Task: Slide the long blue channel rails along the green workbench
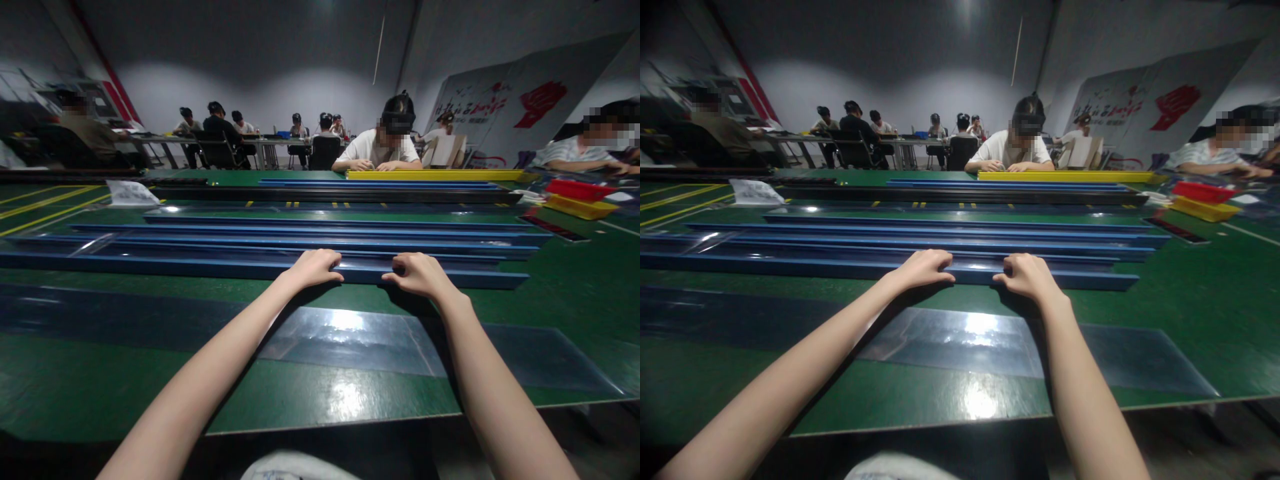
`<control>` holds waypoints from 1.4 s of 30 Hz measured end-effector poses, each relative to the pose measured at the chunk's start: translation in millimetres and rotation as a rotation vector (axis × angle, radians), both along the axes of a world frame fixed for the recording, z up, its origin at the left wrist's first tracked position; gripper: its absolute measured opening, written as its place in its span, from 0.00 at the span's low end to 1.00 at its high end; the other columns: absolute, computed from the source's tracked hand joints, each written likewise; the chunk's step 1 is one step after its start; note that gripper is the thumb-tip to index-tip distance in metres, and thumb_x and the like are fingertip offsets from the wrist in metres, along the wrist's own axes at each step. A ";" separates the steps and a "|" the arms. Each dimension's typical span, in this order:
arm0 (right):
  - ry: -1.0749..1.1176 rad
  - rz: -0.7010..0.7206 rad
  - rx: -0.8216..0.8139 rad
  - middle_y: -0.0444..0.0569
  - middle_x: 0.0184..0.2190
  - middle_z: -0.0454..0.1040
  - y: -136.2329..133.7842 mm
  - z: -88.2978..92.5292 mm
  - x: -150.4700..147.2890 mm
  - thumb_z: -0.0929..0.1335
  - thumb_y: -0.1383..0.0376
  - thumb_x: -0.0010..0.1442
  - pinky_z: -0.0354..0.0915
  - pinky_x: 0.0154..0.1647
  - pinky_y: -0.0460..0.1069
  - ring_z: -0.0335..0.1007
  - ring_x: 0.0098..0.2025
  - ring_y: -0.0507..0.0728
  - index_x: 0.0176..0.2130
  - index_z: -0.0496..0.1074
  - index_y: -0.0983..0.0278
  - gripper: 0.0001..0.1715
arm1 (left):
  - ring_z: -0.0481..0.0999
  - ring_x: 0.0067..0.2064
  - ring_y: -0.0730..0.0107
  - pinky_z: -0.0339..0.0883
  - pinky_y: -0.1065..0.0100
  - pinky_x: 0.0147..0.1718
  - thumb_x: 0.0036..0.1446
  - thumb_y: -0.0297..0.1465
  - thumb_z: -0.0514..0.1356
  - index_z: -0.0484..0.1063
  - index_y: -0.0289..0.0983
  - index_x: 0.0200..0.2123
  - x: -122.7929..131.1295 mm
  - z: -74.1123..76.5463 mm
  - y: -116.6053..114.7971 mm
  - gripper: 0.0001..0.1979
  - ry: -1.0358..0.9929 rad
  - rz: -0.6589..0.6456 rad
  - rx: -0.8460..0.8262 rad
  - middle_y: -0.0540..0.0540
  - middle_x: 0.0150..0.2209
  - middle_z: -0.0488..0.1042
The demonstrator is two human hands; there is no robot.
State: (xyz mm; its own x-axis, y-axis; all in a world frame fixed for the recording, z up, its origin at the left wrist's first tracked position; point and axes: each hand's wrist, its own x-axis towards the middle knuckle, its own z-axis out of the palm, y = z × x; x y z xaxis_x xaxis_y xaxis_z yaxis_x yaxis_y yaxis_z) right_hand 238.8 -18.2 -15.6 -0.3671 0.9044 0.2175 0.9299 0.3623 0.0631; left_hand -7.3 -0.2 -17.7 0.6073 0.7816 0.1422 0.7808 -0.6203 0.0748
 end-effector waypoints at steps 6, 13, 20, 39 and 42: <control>-0.010 -0.002 -0.003 0.48 0.28 0.74 -0.2 0.0 -0.1 0.62 0.51 0.52 0.48 0.24 0.46 0.67 0.30 0.55 0.26 0.69 0.62 0.18 | 0.70 0.45 0.65 0.61 0.71 0.38 0.55 0.38 0.55 0.68 0.39 0.41 -1.2 -6.5 2.4 0.13 -0.033 -0.105 -0.035 0.48 0.43 0.72; -0.002 -0.007 -0.002 0.48 0.29 0.74 -0.5 0.0 -0.5 0.62 0.51 0.52 0.48 0.24 0.46 0.67 0.31 0.55 0.26 0.69 0.62 0.18 | 0.69 0.49 0.65 0.61 0.69 0.45 0.56 0.37 0.54 0.66 0.41 0.49 -1.1 -5.8 1.4 0.18 -0.022 -0.104 -0.075 0.47 0.48 0.71; -0.007 -0.008 -0.004 0.48 0.28 0.74 -0.9 0.6 -1.2 0.62 0.51 0.52 0.48 0.24 0.46 0.67 0.31 0.55 0.26 0.68 0.62 0.18 | 0.65 0.54 0.67 0.58 0.69 0.50 0.57 0.37 0.53 0.63 0.41 0.53 -1.4 -5.2 0.3 0.20 -0.030 -0.117 -0.096 0.48 0.54 0.66; -0.029 -0.015 -0.018 0.49 0.29 0.74 -0.9 1.6 -2.3 0.61 0.50 0.53 0.48 0.24 0.46 0.68 0.31 0.56 0.27 0.70 0.62 0.19 | 0.70 0.46 0.62 0.62 0.68 0.40 0.57 0.40 0.51 0.68 0.41 0.45 -0.9 -4.9 2.1 0.16 0.041 -0.076 -0.079 0.45 0.45 0.72; -0.031 -0.020 -0.016 0.49 0.29 0.74 -1.0 1.9 -2.7 0.61 0.50 0.53 0.48 0.24 0.46 0.68 0.31 0.56 0.27 0.70 0.62 0.19 | 0.71 0.45 0.62 0.62 0.69 0.39 0.57 0.40 0.51 0.68 0.41 0.43 -1.0 -5.0 2.4 0.15 0.044 -0.078 -0.073 0.45 0.43 0.73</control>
